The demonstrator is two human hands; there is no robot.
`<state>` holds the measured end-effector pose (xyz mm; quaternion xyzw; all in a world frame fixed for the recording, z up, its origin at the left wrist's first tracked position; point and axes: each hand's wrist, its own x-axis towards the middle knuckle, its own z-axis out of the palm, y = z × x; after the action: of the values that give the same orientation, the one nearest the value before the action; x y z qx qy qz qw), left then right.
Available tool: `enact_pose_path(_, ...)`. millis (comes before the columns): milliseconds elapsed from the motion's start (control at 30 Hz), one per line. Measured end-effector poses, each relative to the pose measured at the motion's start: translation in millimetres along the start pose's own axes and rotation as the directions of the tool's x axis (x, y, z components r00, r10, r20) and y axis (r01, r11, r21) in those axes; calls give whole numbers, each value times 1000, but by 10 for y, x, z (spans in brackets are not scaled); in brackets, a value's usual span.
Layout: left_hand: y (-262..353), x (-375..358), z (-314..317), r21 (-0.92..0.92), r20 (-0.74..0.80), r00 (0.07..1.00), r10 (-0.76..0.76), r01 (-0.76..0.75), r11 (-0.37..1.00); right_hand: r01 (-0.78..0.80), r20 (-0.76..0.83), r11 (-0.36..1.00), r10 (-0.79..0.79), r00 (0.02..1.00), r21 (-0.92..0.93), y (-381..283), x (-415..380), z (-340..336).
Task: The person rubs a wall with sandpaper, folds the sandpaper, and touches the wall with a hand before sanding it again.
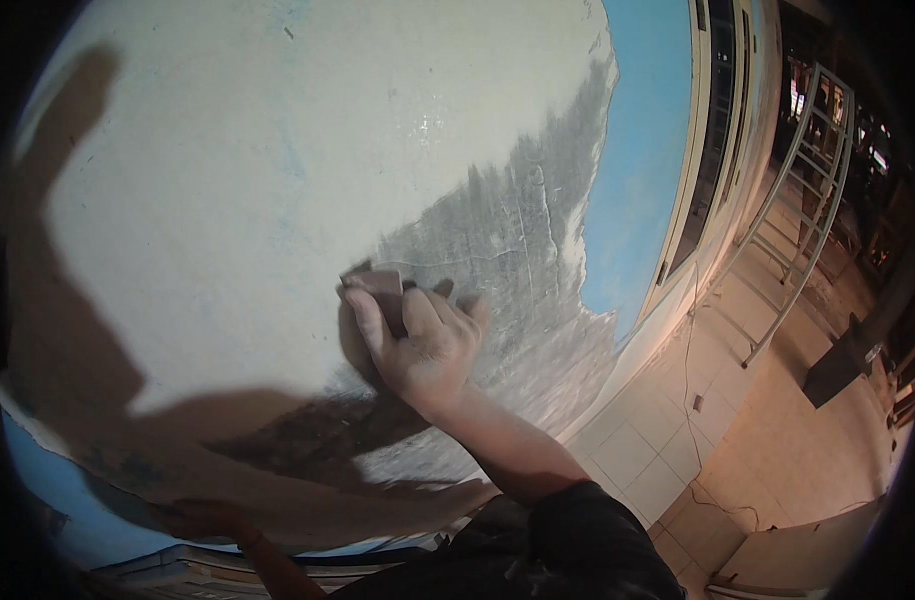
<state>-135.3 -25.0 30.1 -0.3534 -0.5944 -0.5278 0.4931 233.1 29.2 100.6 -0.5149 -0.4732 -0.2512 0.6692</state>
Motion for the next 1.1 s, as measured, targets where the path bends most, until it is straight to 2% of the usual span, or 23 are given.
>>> enact_pose_path(67, -224, -49, 51, 20, 10, 1000, -6, 5, 1000, -17, 18, 999, 16, 1000, 43, 97, -284, 43)
enact_pose_path(167, -106, -51, 5, 100, 7, 1000, -2, 2, 995, -35, 61, 997, 31, 998, 66, 68, -304, -15)
enact_pose_path(267, -62, -37, -1, 82, 3, 1000, -9, 9, 997, 21, 58, 1000, -21, 998, 3, -13, 15, -31)
enact_pose_path(400, -23, -24, 5, 112, -16, 1000, 1, 1, 994, -8, -1, 998, 8, 1000, 56, 26, -80, 47)
enact_pose_path(500, -66, -32, 13, 96, -27, 999, 21, -18, 995, -139, 118, 985, 127, 985, 99, -5, -336, -60)
enact_pose_path(700, 86, 34, -28, 18, -32, 999, -9, 10, 1000, -58, 43, 995, 55, 998, 79, -106, 189, -40)
enact_pose_path(767, 40, 20, -5, -22, -34, 999, -25, 24, 999, -27, -3, 997, 27, 1000, 79, 11, 8, 80)
enact_pose_path(833, 40, 20, -8, 26, -47, 999, -4, 6, 1000, -42, -3, 994, 43, 999, 105, 109, -325, 78)
enact_pose_path(867, 43, 8, -2, 48, -53, 999, 3, 0, 999, -105, 76, 989, 97, 992, 105, 123, -436, 12)
enact_pose_path(967, -42, -32, 11, 92, -48, 999, -22, 26, 995, -8, 12, 997, 7, 1000, 81, 56, -194, -15)
enact_pose_path(1100, 152, 85, -49, -20, -58, 998, 31, -32, 999, -27, 16, 1000, 26, 1000, 11, -96, 192, -44)
